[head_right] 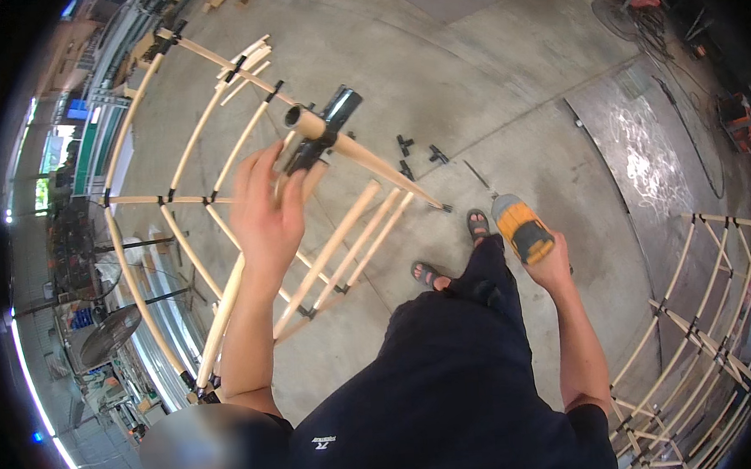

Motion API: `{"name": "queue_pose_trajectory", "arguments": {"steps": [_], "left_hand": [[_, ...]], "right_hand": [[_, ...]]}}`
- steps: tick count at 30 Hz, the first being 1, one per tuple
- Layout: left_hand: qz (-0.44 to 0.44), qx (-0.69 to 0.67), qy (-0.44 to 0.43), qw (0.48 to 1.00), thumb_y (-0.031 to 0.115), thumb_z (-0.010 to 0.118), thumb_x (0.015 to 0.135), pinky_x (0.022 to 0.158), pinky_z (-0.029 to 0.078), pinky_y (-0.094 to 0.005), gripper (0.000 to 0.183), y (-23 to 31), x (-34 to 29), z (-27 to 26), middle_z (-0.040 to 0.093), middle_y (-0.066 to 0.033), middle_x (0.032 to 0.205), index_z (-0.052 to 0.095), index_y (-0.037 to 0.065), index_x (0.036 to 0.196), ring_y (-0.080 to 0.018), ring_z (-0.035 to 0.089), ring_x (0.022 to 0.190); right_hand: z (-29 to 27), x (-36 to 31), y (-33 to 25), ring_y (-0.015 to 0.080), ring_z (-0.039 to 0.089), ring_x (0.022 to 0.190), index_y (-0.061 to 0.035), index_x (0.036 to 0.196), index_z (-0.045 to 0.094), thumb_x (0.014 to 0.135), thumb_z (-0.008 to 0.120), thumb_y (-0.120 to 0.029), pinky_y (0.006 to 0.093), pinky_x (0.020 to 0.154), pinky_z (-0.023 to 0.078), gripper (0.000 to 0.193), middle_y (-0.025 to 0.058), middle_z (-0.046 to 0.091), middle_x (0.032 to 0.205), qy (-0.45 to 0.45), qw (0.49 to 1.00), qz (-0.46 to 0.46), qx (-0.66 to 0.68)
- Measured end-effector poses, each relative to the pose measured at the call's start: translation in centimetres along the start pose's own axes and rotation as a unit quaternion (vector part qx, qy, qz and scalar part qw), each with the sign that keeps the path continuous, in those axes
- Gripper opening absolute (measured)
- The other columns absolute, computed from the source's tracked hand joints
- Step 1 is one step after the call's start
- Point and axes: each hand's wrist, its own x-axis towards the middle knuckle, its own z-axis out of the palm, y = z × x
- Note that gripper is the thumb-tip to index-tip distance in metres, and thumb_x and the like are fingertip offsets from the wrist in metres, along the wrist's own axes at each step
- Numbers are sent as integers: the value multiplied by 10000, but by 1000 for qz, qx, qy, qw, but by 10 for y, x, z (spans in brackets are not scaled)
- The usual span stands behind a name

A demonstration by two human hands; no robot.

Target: The person assembles a light-colored tubular frame by fitting black plastic connectors onto the ends of the tubes and securing them using a power drill.

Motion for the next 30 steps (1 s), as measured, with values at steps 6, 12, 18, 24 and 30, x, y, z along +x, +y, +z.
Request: {"name": "queue_pose_trajectory", "arguments": {"steps": [6,12,18,24,30], "left_hand": [[48,-146,-79,985,63,766,733,774,511,-413,252,29,-79,63,683,-83,925,718,51,980,-291,653,857],[-340,-232,-286,866,162,691,916,733,538,-393,167,18,-184,238,707,-148,962,696,43,1033,-328,686,831],[-469,-157,-412,765,205,686,938,769,537,-357,272,-74,-297,477,714,-154,980,659,13,1129,-269,686,814],[-477,-150,-274,822,198,736,904,790,544,-398,406,-182,-386,716,703,-177,1102,608,8,1239,-289,685,857],[-276,-145,-151,938,210,729,929,837,542,-397,360,-231,-389,789,714,-168,1094,635,10,1214,-307,698,970]], "right_hand": [[2,55,51,386,726,858,69,956,700,807,803,-245,437,727,546,363,234,729,861,-20,988,149,-46],[67,190,190,445,674,1016,25,1104,678,823,752,-253,474,818,539,402,303,697,992,-55,990,110,-62],[183,361,419,482,599,1134,0,1424,385,819,724,-84,510,958,504,699,308,628,1190,-149,965,29,-214],[303,455,569,454,560,1206,-30,1476,348,826,727,-76,501,994,487,754,280,551,1324,-168,923,83,-335],[366,467,599,406,563,1181,-37,1358,501,847,639,-75,505,1002,467,531,241,566,1277,-104,902,20,-419]]}}
